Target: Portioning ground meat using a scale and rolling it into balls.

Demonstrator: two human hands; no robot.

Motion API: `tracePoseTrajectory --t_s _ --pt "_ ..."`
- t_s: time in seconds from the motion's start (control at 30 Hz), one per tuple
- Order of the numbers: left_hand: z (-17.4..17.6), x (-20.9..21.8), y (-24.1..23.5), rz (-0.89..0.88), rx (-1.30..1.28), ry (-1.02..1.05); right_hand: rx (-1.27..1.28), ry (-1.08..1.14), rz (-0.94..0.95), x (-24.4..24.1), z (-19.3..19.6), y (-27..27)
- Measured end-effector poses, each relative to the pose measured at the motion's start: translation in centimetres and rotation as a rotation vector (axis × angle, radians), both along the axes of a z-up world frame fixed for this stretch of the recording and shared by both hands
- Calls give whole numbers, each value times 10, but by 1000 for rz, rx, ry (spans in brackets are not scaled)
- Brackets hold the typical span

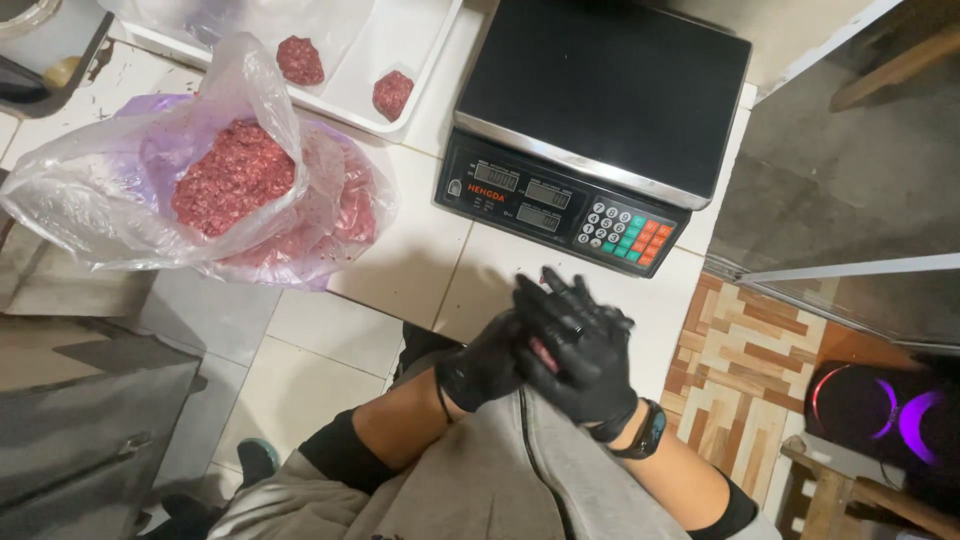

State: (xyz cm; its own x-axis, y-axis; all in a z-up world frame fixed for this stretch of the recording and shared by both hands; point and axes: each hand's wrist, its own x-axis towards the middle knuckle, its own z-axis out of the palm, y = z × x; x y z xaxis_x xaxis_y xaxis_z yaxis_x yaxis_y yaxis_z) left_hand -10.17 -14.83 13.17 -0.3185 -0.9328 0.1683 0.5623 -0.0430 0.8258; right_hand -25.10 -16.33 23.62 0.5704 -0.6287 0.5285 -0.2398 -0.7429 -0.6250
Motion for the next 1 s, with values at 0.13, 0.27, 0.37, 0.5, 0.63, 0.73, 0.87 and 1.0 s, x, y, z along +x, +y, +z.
tracePoseTrajectory --t_s 0.13,0.27,0.37,0.5,0.63,0.73,0.87,1.0 --pt "35 1 -9 171 -136 -290 -200 82 -151 -2 -30 0" --pt "-11 -11 -16 -391 383 645 8 -35 -96 4 -42 -3" --pt "8 6 -8 205 -294 -718 -186 95 -225 -9 -48 -10" --pt "-37 -15 1 -191 596 910 -241 78 -19 12 -36 8" --pt "-29 5 -1 57 248 104 -128 89 -199 7 -29 -10" --pt "-17 6 -12 87 81 63 -120 112 -263 -1 -30 -12" --pt "-34 11 10 2 695 435 20 63 -94 17 -28 -6" --pt "24 16 -12 150 -89 -829 -62 183 -253 13 -23 -10"
